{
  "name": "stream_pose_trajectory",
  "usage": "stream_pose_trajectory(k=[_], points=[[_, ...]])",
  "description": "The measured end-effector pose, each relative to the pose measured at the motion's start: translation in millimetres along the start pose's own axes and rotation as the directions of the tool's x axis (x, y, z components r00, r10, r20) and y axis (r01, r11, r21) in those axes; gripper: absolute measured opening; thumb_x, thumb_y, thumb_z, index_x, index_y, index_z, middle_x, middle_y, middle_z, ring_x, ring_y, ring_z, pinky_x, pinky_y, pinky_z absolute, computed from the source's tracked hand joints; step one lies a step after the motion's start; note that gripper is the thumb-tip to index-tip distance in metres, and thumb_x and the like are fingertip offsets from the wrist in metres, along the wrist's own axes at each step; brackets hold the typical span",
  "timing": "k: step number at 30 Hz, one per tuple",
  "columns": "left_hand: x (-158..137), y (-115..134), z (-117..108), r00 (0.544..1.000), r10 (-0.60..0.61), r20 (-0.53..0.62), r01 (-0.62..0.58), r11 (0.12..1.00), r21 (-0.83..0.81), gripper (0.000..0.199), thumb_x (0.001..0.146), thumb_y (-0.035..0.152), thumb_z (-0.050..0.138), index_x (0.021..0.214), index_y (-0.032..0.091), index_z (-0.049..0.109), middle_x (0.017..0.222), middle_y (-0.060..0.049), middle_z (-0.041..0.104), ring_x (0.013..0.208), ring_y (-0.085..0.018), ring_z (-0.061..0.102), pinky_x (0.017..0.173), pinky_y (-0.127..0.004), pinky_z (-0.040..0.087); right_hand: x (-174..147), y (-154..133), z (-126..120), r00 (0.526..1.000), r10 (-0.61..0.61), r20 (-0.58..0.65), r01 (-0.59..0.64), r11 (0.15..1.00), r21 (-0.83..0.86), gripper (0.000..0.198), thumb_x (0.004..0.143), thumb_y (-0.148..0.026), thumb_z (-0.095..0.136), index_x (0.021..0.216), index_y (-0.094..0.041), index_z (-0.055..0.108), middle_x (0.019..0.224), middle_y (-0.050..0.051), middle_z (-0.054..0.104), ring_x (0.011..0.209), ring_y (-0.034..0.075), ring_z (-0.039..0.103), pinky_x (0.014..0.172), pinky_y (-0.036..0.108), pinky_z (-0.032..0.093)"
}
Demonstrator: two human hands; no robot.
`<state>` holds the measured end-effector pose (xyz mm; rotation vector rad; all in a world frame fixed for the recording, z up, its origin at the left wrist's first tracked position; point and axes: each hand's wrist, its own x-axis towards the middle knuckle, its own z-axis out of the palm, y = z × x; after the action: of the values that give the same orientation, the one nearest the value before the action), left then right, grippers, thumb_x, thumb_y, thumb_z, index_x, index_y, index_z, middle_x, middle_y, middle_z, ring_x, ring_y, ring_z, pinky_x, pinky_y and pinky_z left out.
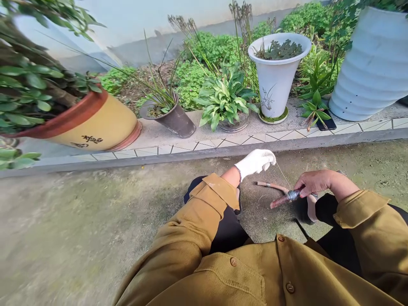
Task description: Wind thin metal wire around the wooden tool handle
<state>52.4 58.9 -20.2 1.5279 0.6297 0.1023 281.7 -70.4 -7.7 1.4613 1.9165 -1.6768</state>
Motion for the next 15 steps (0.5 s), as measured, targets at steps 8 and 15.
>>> stream_pose_trajectory(k=[8,15], points=[[14,-11,10,0.999,0.053,-0.003,-0.052,0.989,0.141,0.020,0.086,0.027,0.049,0.081,0.014,0.063,0.054,0.003,0.050,0.048,-0.007,0.042,0.047,-0.018,0.031,-40,13,-23,0.778,-0.093,-0.621,0.464,0.751,0.469,0.036,0.085,-0.055,0.062,0.079,-0.019,0.064,0.061,-0.001,0.050,0.055,0.012,0.040,0.053,0.027,0.034],[-3,15,28,0.974,-0.002,0.225,-0.016,0.997,0.077,0.018,0.087,0.027,0.053,0.078,0.016,0.065,0.059,0.000,0.055,0.050,-0.009,0.044,0.050,-0.021,0.034,-1,44,-25,0.531,0.250,-0.809,-0.068,0.965,0.253,0.022,0.083,-0.041,0.064,0.070,-0.024,0.057,0.059,0.003,0.053,0.058,0.019,0.049,0.057,0.034,0.036]])
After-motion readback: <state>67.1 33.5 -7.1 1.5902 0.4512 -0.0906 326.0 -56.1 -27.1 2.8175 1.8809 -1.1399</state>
